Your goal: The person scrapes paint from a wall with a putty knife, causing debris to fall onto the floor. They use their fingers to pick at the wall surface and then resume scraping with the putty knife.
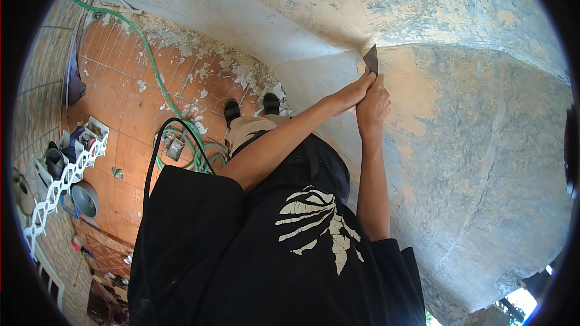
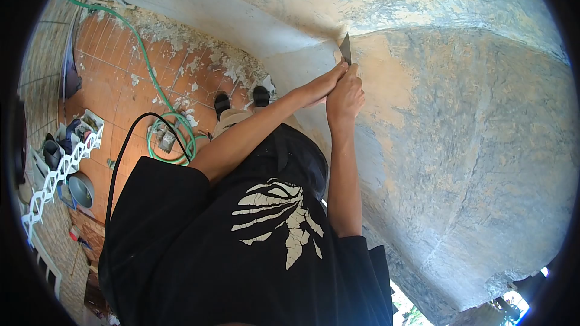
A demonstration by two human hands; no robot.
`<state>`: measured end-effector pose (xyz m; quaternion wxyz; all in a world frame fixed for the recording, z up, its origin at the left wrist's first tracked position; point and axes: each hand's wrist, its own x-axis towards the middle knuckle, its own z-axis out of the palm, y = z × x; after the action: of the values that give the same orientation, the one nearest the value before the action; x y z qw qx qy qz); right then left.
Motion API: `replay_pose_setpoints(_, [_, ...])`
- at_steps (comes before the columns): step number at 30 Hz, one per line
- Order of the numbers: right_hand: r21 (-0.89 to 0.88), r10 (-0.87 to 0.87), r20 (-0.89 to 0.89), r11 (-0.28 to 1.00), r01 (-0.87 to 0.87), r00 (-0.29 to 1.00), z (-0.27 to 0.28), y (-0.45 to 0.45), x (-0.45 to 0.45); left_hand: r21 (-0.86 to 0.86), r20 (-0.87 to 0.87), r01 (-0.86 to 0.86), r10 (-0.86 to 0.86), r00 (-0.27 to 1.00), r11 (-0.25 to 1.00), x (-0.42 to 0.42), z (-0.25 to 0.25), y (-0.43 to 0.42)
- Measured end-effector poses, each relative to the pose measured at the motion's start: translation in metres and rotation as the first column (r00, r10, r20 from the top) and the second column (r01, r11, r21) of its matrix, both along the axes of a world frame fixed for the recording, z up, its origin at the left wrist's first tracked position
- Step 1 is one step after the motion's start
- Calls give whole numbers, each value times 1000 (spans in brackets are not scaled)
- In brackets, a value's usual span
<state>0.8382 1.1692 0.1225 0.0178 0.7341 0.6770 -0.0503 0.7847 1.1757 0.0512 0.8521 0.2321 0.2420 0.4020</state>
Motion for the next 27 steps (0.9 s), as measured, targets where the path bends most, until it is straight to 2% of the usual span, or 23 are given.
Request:
replay_pose_setpoints(3, [-7,41,79,999,-40,996,2,5,-2,-78,105,70,-61,993,994,-5,3,2])
replay_pose_setpoints(10, [-28,49,104,999,-46,993,8,12,-5,-31,113,70,-66,991,997,-9,9,5])
replay_pose_setpoints(12, [-93,85,138,993,-73,987,12,12,-8,-7,118,57,-56,991,998,-14,12,2])
replay_pose_setpoints(15, [-96,117,184,990,-101,976,9,8,-14,26,97,70,-72,993,997,-23,14,-2])
replay_pose_setpoints(27, [-109,174,249,982,-151,953,1,24,1,-9,159,23,-21,987,1000,-4,4,6])
